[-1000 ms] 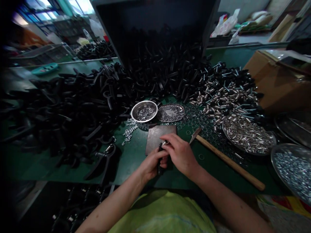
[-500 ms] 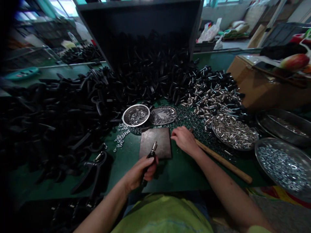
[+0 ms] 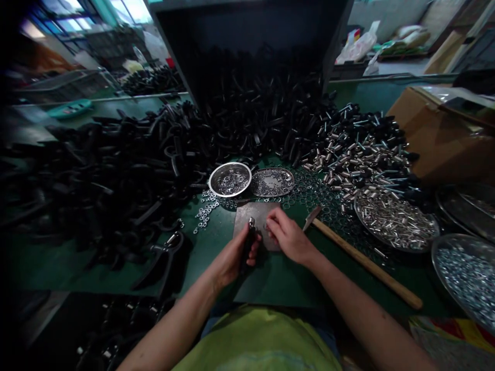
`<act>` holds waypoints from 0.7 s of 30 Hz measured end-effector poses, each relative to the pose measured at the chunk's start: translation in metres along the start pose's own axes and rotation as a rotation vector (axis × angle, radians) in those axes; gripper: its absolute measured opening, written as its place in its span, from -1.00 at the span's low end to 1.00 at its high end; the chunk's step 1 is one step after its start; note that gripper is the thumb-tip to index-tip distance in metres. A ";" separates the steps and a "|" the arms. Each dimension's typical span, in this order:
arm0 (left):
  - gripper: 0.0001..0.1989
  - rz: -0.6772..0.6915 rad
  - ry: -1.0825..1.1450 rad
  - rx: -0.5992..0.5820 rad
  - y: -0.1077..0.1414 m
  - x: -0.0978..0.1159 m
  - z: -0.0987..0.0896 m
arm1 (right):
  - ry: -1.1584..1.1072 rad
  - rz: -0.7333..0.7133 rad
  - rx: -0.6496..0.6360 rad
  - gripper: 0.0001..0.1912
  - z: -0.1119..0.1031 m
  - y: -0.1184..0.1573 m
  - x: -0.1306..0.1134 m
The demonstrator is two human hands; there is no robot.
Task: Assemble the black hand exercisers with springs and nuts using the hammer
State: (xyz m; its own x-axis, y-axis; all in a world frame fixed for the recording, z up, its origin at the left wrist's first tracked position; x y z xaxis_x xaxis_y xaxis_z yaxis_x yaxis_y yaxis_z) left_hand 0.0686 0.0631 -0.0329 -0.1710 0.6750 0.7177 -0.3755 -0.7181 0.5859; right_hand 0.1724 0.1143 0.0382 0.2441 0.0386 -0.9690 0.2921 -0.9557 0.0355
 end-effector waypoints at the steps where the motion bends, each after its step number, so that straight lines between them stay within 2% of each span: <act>1: -0.45 -0.011 0.017 -0.018 -0.001 -0.001 0.005 | 0.022 0.001 0.007 -0.85 0.008 0.003 -0.006; 4: -0.43 -0.010 0.021 -0.041 0.000 -0.002 0.014 | 0.177 0.012 0.026 -0.90 0.023 0.006 -0.014; 8: -0.46 0.017 -0.068 0.002 0.003 -0.004 0.013 | 0.318 0.009 0.027 -0.84 0.027 0.006 -0.013; 13: -0.53 0.096 -0.155 0.031 0.004 -0.002 0.011 | 0.462 -0.131 0.050 -0.78 0.030 0.013 -0.019; 16: -0.53 0.121 -0.245 0.073 0.002 -0.001 0.006 | 0.432 -0.155 0.091 -0.78 0.032 0.018 -0.017; 18: -0.53 0.162 -0.338 0.128 0.002 0.005 -0.001 | 0.327 -0.131 0.100 -0.80 0.032 0.018 -0.011; 21: -0.54 0.191 -0.425 0.113 0.002 0.012 -0.001 | 0.159 -0.079 -0.059 -0.78 0.034 0.005 0.004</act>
State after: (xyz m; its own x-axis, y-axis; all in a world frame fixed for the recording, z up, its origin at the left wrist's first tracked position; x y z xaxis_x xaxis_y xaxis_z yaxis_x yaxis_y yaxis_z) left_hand 0.0651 0.0692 -0.0233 0.1697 0.4169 0.8930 -0.2678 -0.8525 0.4489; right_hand 0.1435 0.0999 0.0265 0.3603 0.1630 -0.9185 0.3691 -0.9292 -0.0201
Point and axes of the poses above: each hand's wrist, its own y-axis away from the middle knuckle, its own z-axis out of the palm, x = y × z, the point moved 10 cm from there along -y, towards the middle knuckle, and after that the axes turned 11 degrees about -y, right-handed, at the moved point
